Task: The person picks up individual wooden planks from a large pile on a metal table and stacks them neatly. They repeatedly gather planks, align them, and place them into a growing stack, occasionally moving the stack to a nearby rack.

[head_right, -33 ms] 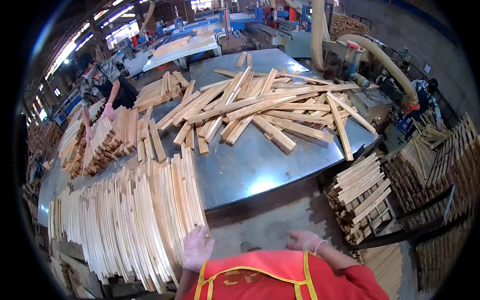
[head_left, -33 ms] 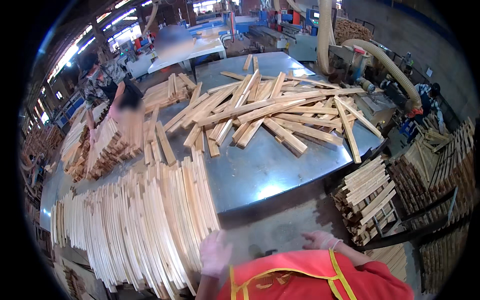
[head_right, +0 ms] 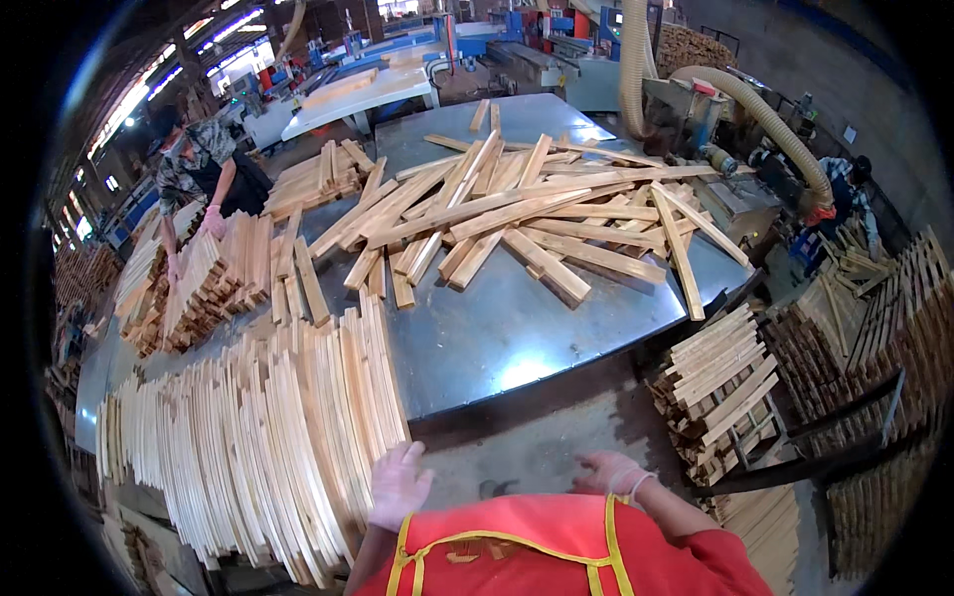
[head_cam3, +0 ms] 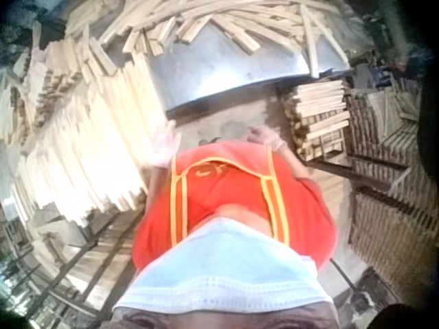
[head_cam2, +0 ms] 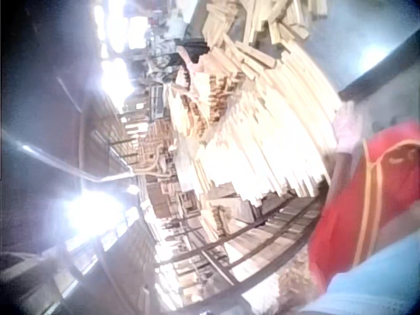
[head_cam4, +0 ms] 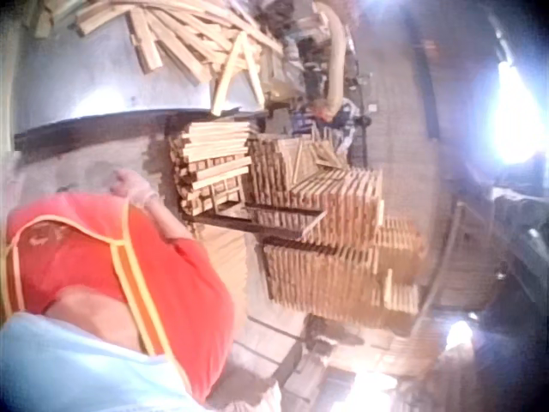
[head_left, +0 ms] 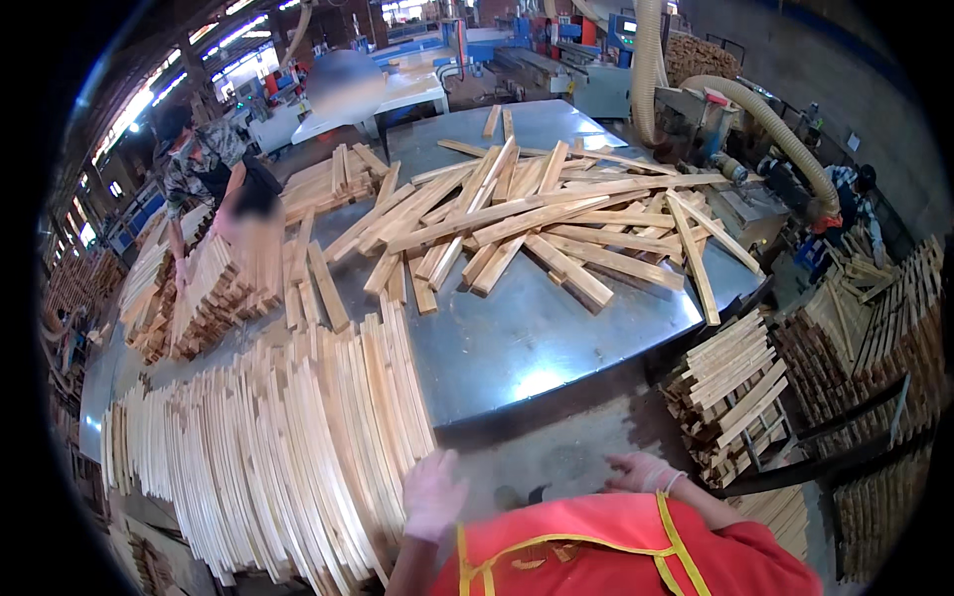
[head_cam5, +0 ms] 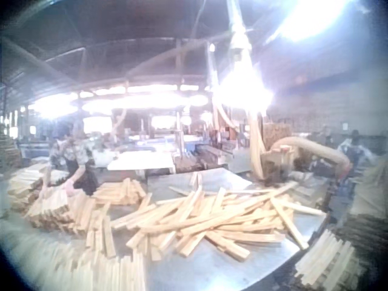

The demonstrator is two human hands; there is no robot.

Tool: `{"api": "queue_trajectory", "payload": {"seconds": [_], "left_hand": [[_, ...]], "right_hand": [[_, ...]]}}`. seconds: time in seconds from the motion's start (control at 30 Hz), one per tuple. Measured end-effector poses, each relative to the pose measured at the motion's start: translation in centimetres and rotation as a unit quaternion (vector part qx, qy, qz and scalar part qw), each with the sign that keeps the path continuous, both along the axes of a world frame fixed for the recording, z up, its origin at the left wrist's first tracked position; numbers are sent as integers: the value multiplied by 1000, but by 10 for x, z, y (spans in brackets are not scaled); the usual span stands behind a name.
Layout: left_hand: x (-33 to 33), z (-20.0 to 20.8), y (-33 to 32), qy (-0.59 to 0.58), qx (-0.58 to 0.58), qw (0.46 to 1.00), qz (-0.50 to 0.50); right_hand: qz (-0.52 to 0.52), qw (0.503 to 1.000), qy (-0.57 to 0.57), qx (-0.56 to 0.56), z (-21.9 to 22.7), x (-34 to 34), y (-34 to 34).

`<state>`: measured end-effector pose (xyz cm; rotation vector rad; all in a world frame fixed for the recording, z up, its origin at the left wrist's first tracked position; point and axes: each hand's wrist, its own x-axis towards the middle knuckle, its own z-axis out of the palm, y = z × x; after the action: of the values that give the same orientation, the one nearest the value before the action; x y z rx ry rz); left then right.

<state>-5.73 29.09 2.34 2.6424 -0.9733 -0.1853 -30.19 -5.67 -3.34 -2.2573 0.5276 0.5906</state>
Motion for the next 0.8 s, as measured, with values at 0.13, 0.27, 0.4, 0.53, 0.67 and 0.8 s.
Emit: {"api": "queue_trajectory", "payload": {"seconds": [0.13, 0.27, 0.4, 0.53, 0.67, 0.8], "left_hand": [[79, -20, -72, -36, -9, 995, -88], [140, -40, -130, -78, 18, 995, -59], [182, -80, -147, -82, 62, 990, 95], [190, -113, -122, -145, 155, 943, 255], [185, -160, -90, -129, 198, 924, 300], [179, -146, -98, -108, 187, 929, 301]], "right_hand": [[-135, 983, -37, 123, 12, 60, -63], [-124, 981, -65, 137, 61, 174, -121], [-57, 982, -140, 111, 79, 314, -221], [3, 957, -259, -129, 82, 486, -332], [68, 923, -252, -283, 63, 627, -404], [155, 908, -96, -378, 45, 662, -384]]}}
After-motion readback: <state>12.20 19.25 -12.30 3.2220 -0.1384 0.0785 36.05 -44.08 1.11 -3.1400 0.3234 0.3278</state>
